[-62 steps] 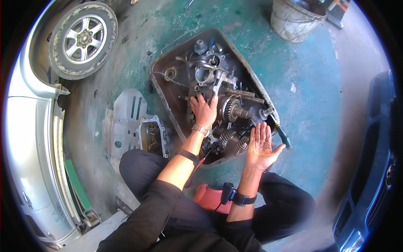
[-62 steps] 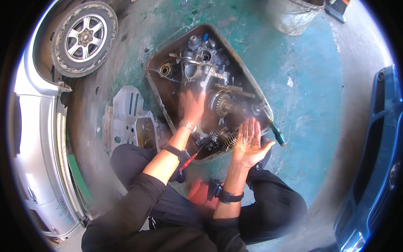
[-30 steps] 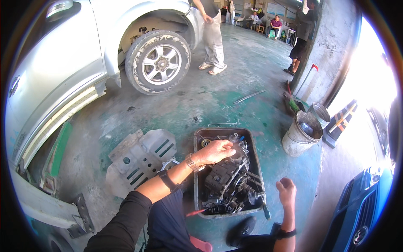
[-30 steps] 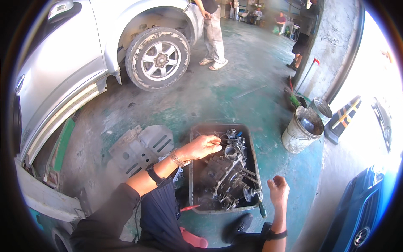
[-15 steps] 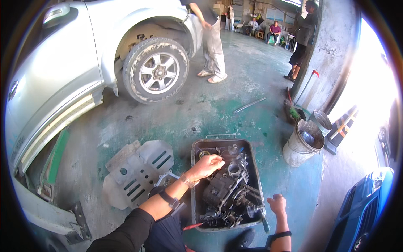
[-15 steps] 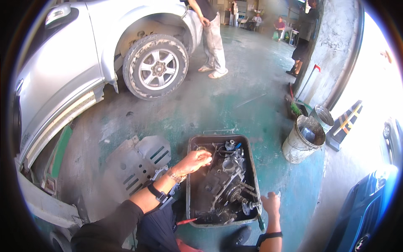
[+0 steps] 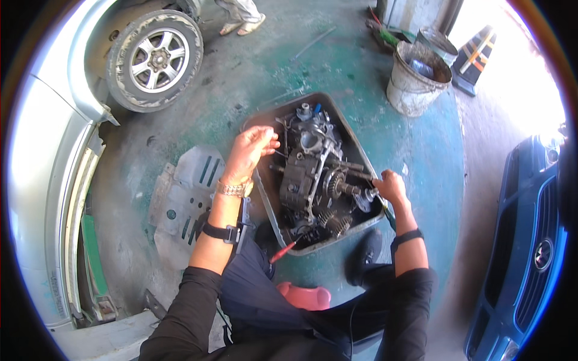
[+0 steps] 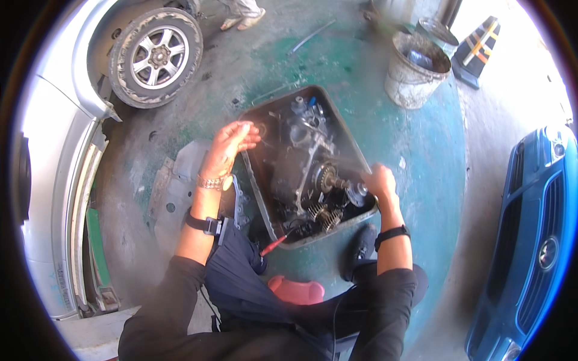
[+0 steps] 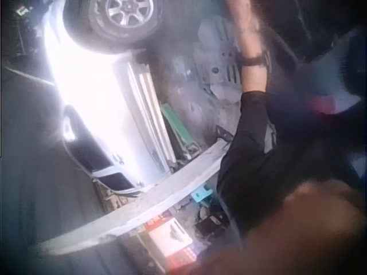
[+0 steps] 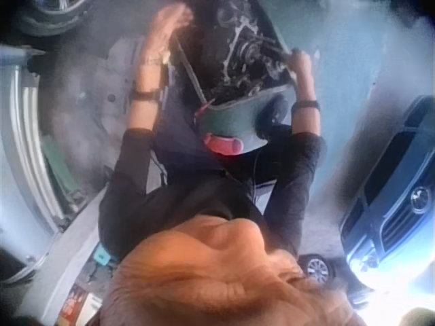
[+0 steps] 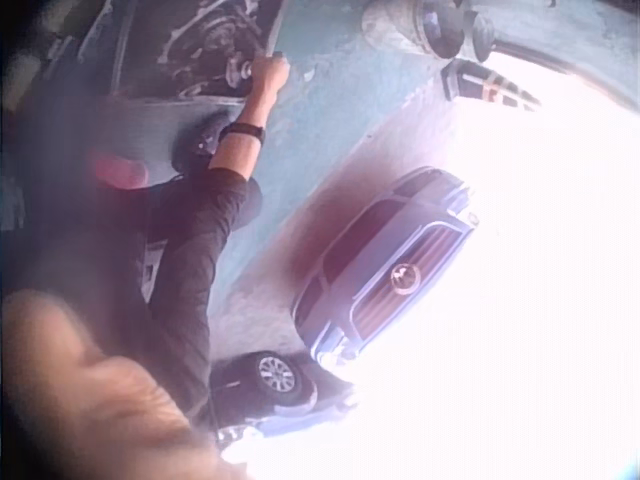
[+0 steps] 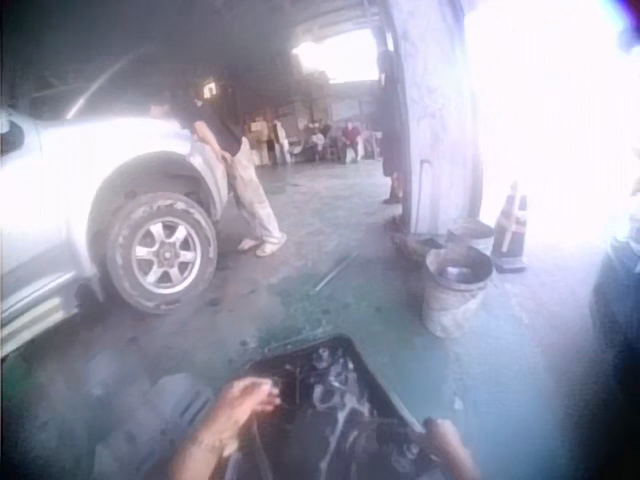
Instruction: The person sits on a low stool in a garage and inspects disassembled transmission parts from a tray. They pick up a circular clutch plate, rotate it to examine both sides, and use a screwdriver to point at specific areas before placing it back in the tray.
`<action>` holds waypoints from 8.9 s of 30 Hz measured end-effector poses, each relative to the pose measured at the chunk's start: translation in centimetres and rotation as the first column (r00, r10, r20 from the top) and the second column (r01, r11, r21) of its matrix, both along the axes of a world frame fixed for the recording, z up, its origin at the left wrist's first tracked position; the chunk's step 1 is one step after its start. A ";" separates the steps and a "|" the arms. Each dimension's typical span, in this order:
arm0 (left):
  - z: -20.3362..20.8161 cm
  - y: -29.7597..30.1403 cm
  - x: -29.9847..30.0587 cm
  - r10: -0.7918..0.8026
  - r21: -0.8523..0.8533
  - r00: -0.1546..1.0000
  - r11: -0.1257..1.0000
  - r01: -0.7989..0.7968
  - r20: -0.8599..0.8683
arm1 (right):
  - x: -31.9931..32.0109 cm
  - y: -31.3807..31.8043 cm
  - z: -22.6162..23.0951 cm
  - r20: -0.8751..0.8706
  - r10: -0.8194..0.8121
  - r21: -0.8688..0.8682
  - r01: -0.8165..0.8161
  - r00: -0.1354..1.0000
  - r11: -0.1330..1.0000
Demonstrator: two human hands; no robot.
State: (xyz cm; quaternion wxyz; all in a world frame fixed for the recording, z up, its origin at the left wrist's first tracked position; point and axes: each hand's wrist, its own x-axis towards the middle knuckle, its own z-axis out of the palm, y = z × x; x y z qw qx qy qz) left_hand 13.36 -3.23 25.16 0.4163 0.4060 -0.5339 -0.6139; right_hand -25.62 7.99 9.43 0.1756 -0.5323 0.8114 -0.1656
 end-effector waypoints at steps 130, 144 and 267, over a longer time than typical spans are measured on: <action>0.0 2.1 -3.5 -0.116 -0.233 0.991 0.968 0.097 -0.070 | 1.8 5.6 16.5 0.614 -0.095 0.204 -0.041 0.784 0.978; 0.0 6.8 -5.6 -0.428 0.323 0.850 0.793 0.517 -0.308 | 9.6 5.6 17.8 0.974 0.216 -0.203 0.152 -0.068 0.967; 2.3 9.4 -7.4 -0.203 -0.408 0.965 0.877 0.256 0.168 | 13.8 4.7 16.2 0.959 0.128 -0.177 0.183 0.252 0.967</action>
